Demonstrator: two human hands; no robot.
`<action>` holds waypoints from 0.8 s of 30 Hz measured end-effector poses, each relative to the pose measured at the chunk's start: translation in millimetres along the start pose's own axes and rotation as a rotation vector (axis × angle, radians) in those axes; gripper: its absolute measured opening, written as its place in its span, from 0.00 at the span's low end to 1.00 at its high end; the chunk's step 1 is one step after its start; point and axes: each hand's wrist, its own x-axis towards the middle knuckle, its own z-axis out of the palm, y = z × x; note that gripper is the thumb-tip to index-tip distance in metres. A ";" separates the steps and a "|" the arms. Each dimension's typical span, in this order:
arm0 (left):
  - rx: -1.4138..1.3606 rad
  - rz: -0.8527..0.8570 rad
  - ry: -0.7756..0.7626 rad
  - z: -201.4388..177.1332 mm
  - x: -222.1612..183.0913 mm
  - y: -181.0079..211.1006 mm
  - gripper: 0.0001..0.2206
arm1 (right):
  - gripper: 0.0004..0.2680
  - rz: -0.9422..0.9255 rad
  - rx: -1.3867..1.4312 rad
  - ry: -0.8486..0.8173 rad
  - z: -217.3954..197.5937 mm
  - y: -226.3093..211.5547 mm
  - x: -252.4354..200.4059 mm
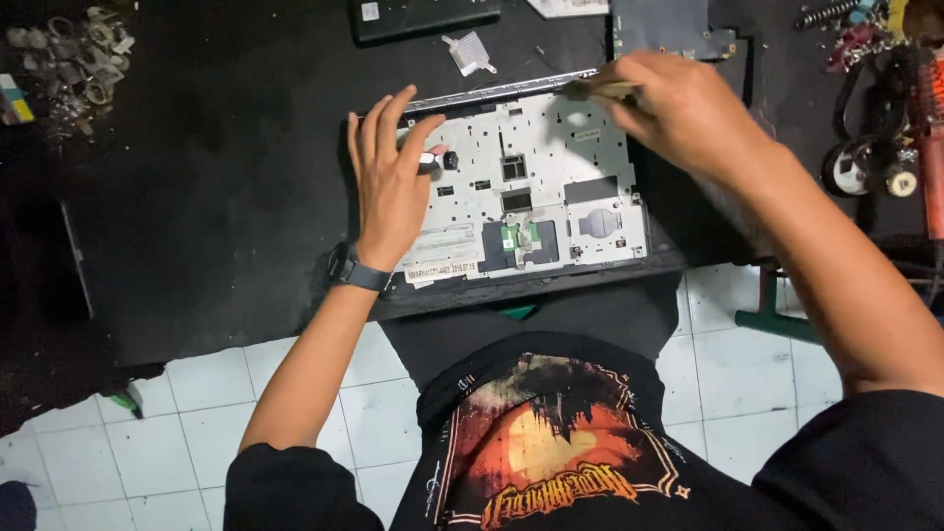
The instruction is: Installing a metal chassis into a laptop housing and securing it with screws.
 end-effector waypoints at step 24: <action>-0.062 -0.015 -0.076 -3.3 0.4 5.0 0.28 | 0.18 -0.233 -0.024 0.114 63.2 -77.7 57.5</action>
